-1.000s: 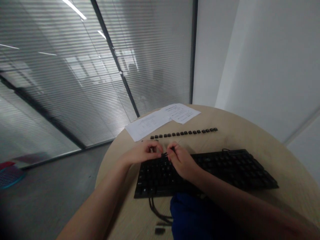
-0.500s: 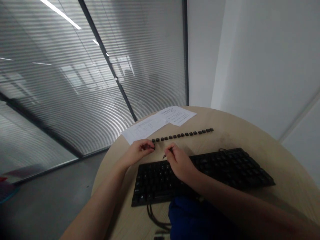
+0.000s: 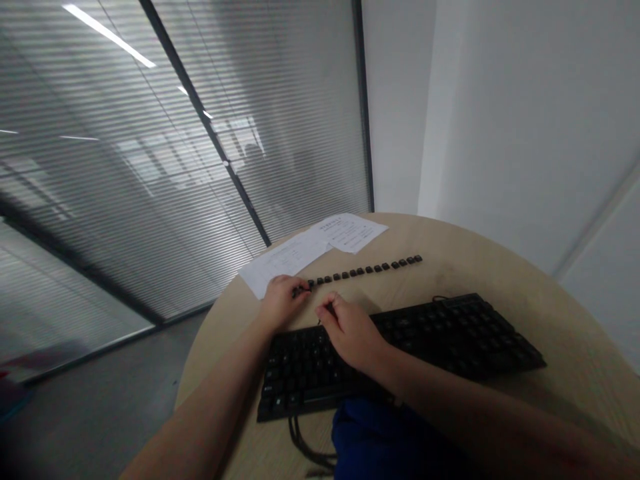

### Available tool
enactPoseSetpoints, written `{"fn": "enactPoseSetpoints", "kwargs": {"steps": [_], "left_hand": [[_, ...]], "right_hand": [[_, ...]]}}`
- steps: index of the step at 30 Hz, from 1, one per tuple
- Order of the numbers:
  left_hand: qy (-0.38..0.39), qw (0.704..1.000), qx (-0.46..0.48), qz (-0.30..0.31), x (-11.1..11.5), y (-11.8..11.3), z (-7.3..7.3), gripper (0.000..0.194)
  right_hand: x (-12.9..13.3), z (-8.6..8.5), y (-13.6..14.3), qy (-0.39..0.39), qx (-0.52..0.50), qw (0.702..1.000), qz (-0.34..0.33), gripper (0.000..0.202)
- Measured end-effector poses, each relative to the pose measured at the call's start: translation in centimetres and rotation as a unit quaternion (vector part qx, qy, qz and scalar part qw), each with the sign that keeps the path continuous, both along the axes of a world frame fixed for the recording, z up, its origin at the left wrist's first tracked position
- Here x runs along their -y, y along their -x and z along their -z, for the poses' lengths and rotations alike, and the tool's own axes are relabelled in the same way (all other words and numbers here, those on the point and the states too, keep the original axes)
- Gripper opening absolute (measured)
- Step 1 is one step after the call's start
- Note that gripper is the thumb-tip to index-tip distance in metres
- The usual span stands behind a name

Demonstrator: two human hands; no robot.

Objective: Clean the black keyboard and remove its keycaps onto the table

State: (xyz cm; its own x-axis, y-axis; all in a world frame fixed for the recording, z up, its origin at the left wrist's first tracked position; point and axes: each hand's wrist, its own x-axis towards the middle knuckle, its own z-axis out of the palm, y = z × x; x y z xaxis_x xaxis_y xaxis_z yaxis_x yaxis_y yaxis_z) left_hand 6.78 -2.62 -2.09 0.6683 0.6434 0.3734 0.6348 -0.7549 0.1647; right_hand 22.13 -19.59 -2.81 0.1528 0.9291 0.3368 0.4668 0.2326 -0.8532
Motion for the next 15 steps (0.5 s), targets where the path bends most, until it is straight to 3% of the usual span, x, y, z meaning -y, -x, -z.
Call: {"fn": "enactPoseSetpoints", "kwargs": {"steps": [15], "left_hand": [[0.003,0.999,-0.054,0.005,0.65,-0.29,0.07,0.009]], "right_hand": [[0.15,-0.33,0.08,-0.001,-0.002,1.0,-0.013,0.018]]}}
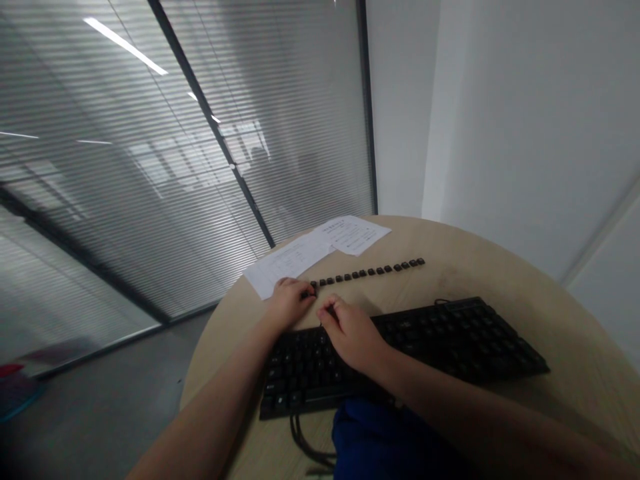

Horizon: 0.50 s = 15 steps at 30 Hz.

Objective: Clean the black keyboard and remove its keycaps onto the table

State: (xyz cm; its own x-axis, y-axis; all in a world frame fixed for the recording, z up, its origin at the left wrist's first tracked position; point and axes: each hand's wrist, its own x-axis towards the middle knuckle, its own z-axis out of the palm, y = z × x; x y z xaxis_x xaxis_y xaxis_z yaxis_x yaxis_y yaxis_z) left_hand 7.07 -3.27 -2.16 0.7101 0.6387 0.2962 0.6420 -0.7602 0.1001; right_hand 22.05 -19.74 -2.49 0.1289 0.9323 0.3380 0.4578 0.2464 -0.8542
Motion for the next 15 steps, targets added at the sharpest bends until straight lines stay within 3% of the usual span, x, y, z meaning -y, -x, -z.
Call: {"fn": "enactPoseSetpoints", "kwargs": {"steps": [15], "left_hand": [[-0.026,1.0,0.015,-0.001,0.04,0.19,0.43,0.007]], "right_hand": [[0.19,0.04,-0.02,-0.005,0.014,1.0,0.004,0.02]]}}
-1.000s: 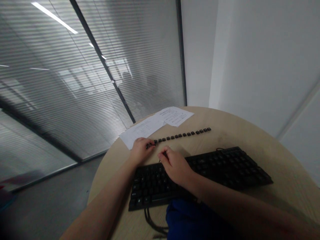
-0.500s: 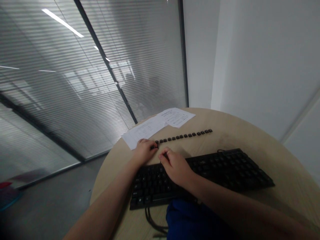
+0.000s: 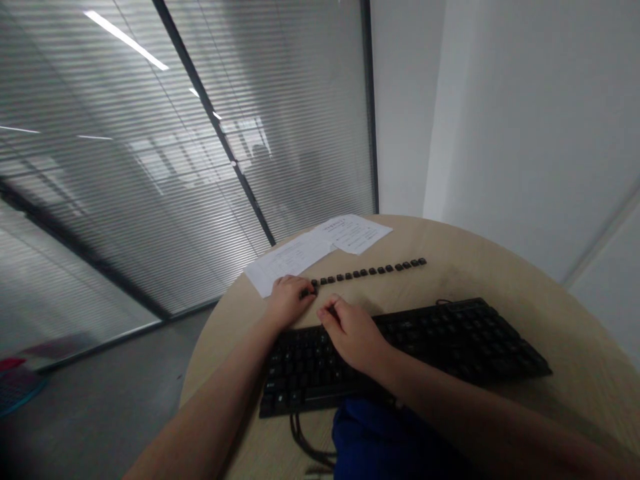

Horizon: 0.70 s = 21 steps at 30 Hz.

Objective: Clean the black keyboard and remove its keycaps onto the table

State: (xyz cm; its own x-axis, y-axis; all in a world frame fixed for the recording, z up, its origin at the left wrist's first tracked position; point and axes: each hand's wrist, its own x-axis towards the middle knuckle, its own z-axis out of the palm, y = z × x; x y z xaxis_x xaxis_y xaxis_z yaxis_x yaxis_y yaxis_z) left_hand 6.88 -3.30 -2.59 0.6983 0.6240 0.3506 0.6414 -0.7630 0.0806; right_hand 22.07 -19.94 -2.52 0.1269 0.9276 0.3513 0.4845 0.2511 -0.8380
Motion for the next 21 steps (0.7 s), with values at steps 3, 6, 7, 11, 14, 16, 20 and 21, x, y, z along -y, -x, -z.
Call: {"fn": "enactPoseSetpoints", "kwargs": {"steps": [3,6,7,11,14,16,20,21], "left_hand": [[-0.006,1.0,0.012,-0.001,-0.1,0.1,-0.3,0.009],[-0.011,0.999,0.036,0.001,0.2,0.4,-1.1,0.009],[-0.005,0.999,0.049,0.008,0.5,0.5,-1.4,0.007],[0.101,0.988,0.096,0.062,2.6,0.5,-2.1,0.007],[0.166,0.977,0.085,0.103,4.0,-0.2,-1.8,0.011],[0.183,0.974,0.061,0.116,4.6,-0.8,-1.4,0.015],[0.215,0.966,0.017,0.139,4.7,-1.2,-0.7,0.018],[0.223,0.964,0.013,0.145,4.7,-1.2,-0.6,0.018]], "right_hand": [[0.0,0.0,0.0,0.004,-0.007,1.0,0.0,0.022],[-0.1,0.2,-0.1,-0.001,-0.014,1.0,0.01,0.023],[-0.1,0.3,-0.2,-0.003,-0.016,1.0,0.014,0.023],[-0.4,0.6,-0.5,0.015,-0.031,0.999,0.017,0.023],[-0.5,0.9,-0.7,0.041,-0.04,0.998,0.016,0.027],[-0.5,1.1,-0.8,0.052,-0.038,0.998,0.017,0.03],[-0.6,1.2,-1.0,0.071,-0.018,0.997,0.009,0.032],[-0.7,1.2,-1.1,0.077,-0.013,0.997,0.009,0.032]]}}
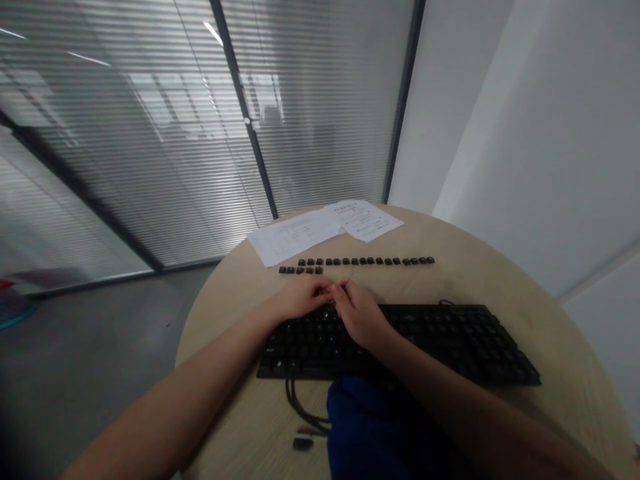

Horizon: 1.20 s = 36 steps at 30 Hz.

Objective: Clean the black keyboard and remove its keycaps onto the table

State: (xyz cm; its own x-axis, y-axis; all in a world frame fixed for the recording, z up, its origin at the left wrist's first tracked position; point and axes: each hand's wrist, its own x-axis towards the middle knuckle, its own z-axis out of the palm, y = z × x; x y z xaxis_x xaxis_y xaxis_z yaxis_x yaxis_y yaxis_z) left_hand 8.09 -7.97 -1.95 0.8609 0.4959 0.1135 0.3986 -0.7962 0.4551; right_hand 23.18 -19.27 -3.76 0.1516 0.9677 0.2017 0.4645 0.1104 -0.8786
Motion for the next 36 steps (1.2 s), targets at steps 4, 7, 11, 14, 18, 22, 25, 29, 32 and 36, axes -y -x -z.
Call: {"fn": "enactPoseSetpoints", "kwargs": {"steps": [4,7,11,14,18,22,25,29,32,36], "left_hand": [[0.008,1.0,-0.002,0.019,-0.2,0.1,0.3,0.019],[-0.004,1.0,-0.01,0.015,-0.2,0.1,0.4,0.023],[-0.012,1.0,-0.021,0.01,-0.1,-0.1,0.3,0.022],[-0.016,1.0,-0.022,0.007,-0.1,-0.1,0.1,0.019],[-0.002,1.0,-0.017,0.015,0.0,-0.1,0.0,0.017],[0.008,1.0,-0.006,0.011,0.0,-0.1,-0.1,0.017],[0.014,1.0,0.002,0.012,0.0,-0.1,0.0,0.018],[0.008,1.0,0.015,0.012,-0.1,-0.1,0.3,0.019],[0.013,1.0,0.024,0.013,-0.2,0.0,0.5,0.02],[0.05,0.996,0.07,0.002,-0.4,0.3,0.1,0.02]], "right_hand": [[-0.4,0.0,-0.3,0.027,0.017,0.999,-0.007,0.034],[-0.4,-0.1,-0.5,0.036,0.029,0.998,-0.029,0.035],[0.3,-0.7,-0.4,0.027,0.089,0.994,-0.062,0.03],[1.0,-1.2,-0.1,0.0,0.16,0.984,-0.078,0.024],[1.5,-1.5,0.2,-0.022,0.221,0.971,-0.088,0.021],[1.7,-1.5,0.3,-0.027,0.237,0.966,-0.098,0.021],[1.6,-1.1,0.1,-0.04,0.2,0.975,-0.09,0.02],[1.2,-0.1,-0.5,-0.05,0.052,0.997,-0.019,0.028],[0.8,0.6,-0.9,-0.059,-0.042,0.997,0.031,0.036],[0.4,1.1,-0.9,-0.071,-0.032,0.997,0.031,0.036]]}}
